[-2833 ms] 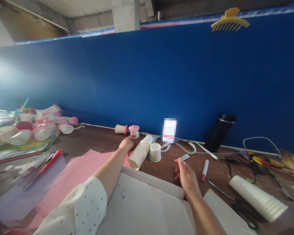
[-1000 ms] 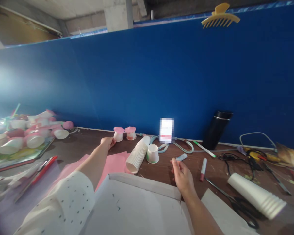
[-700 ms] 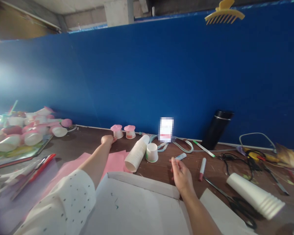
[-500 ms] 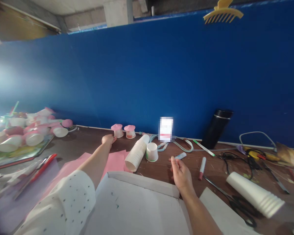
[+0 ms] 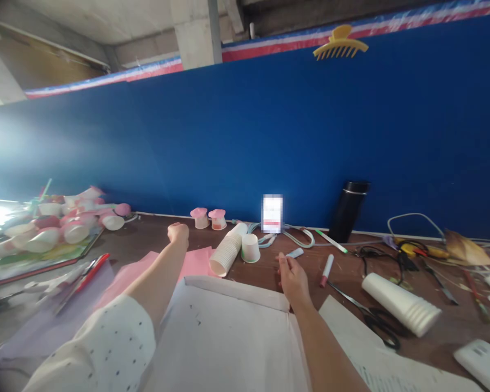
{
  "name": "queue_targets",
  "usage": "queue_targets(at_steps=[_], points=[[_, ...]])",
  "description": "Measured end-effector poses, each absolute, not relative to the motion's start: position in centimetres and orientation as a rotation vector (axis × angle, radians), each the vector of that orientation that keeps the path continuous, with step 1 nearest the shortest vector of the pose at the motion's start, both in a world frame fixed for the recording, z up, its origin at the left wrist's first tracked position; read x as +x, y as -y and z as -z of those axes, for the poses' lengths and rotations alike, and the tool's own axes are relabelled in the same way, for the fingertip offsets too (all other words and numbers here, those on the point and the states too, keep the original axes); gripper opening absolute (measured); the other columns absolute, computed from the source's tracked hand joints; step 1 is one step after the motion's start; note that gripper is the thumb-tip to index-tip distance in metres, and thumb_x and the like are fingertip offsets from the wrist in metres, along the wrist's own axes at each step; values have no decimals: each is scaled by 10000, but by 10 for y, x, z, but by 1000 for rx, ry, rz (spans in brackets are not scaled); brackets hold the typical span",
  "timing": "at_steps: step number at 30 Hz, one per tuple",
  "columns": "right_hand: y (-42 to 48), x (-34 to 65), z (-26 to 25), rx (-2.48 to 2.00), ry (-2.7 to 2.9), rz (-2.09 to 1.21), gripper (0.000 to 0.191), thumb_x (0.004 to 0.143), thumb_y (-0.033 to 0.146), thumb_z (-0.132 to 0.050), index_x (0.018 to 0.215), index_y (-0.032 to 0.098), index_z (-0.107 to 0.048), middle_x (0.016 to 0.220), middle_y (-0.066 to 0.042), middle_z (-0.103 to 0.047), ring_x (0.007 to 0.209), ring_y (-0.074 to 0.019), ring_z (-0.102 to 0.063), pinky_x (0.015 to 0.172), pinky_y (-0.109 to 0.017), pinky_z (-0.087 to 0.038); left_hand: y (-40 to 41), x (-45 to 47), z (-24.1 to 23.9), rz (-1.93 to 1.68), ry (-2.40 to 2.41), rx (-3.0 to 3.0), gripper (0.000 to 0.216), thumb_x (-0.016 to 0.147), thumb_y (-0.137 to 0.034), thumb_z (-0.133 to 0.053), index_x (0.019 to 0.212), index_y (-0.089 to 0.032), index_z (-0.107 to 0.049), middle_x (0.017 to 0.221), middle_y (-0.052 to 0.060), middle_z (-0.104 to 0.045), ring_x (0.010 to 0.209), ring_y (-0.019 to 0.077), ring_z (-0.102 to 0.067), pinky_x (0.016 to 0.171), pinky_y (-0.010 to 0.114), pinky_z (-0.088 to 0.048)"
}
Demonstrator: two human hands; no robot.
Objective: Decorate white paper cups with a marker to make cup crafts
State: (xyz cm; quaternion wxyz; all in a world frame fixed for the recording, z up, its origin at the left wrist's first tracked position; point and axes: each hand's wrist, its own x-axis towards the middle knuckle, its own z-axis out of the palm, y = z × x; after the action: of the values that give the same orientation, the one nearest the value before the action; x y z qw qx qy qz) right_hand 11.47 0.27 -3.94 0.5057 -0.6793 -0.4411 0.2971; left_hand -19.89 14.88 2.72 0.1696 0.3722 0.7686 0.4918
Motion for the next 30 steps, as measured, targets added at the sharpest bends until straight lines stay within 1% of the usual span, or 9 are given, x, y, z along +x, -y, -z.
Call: queue_targets(at_steps=[1, 2, 4, 9, 11, 15, 20, 26, 30], points=[[-2, 115, 39, -1629, 1063, -729, 557, 812, 639, -409, 1002, 182, -664, 643, -9, -579, 469, -135, -512, 438, -249, -429, -140, -192, -29, -1417, -2193, 1034, 384, 831, -225, -562, 1197, -114, -524, 1162, 185, -566, 1004, 261, -597, 808, 379, -485], [-2, 114, 38, -1625, 1060, -741, 549, 815, 631, -412, 1008, 182, -662, 646, -6, -579, 456, -129, -507, 439, -249, -428, -132, -184, -30, -1438, -2188, 1036, 381, 818, -203, -552, 1191, -124, -530, 1163, 177, -570, 1008, 256, -599, 817, 361, -476], [0, 115, 37, -1616, 1071, -762, 537, 819, 615, -416, 1024, 181, -659, 645, -1, -578, 440, -122, -503, 440, -247, -427, -113, -165, -31, -1477, -2145, 1111, 335, 812, -187, -517, 1144, -165, -559, 1141, 125, -590, 994, 220, -602, 830, 318, -462], [7, 116, 33, -1566, 1106, -798, 533, 819, 615, -420, 1029, 182, -649, 655, 6, -573, 437, -119, -515, 457, -248, -436, -66, -113, -24, -1519, -2032, 1371, 276, 812, -258, -515, 1075, -202, -579, 1082, 80, -594, 1023, 198, -562, 880, 292, -432], [10, 117, 33, -1543, 1114, -800, 535, 822, 618, -413, 1032, 181, -640, 666, 5, -571, 445, -120, -517, 467, -250, -442, -51, -99, -16, -1519, -2035, 1608, 347, 826, -350, -513, 1131, -188, -548, 1079, 95, -588, 1058, 228, -536, 928, 334, -411], [11, 118, 34, -1510, 1145, -792, 532, 816, 625, -422, 1004, 179, -641, 672, 1, -573, 451, -124, -517, 476, -256, -441, -32, -89, 0, -1341, -2127, 1886, 560, 815, -506, -511, 1265, -175, -483, 1211, 133, -546, 1147, 284, -481, 991, 393, -357], [8, 119, 35, -1517, 1196, -793, 536, 807, 631, -439, 995, 169, -636, 664, 7, -570, 459, -132, -528, 476, -256, -426, -28, -98, 3, -1029, -2116, 1997, 684, 763, -579, -548, 1310, -180, -453, 1215, 154, -555, 1158, 313, -478, 949, 403, -369], [8, 118, 34, -1606, 1300, -763, 455, 792, 600, -467, 896, 191, -637, 678, 14, -610, 472, -129, -543, 487, -249, -414, -26, -102, -3, -822, -2107, 1917, 769, 727, -484, -616, 1390, -210, -341, 1241, 158, -532, 1133, 314, -500, 873, 378, -403], [9, 120, 28, -1627, 1352, -739, 431, 788, 573, -484, 904, 188, -638, 692, 0, -646, 482, -145, -566, 527, -268, -435, -27, -107, -4, -841, -2158, 1929, 743, 751, -384, -614, 1404, -187, -320, 1252, 165, -517, 1108, 306, -503, 872, 377, -405]])
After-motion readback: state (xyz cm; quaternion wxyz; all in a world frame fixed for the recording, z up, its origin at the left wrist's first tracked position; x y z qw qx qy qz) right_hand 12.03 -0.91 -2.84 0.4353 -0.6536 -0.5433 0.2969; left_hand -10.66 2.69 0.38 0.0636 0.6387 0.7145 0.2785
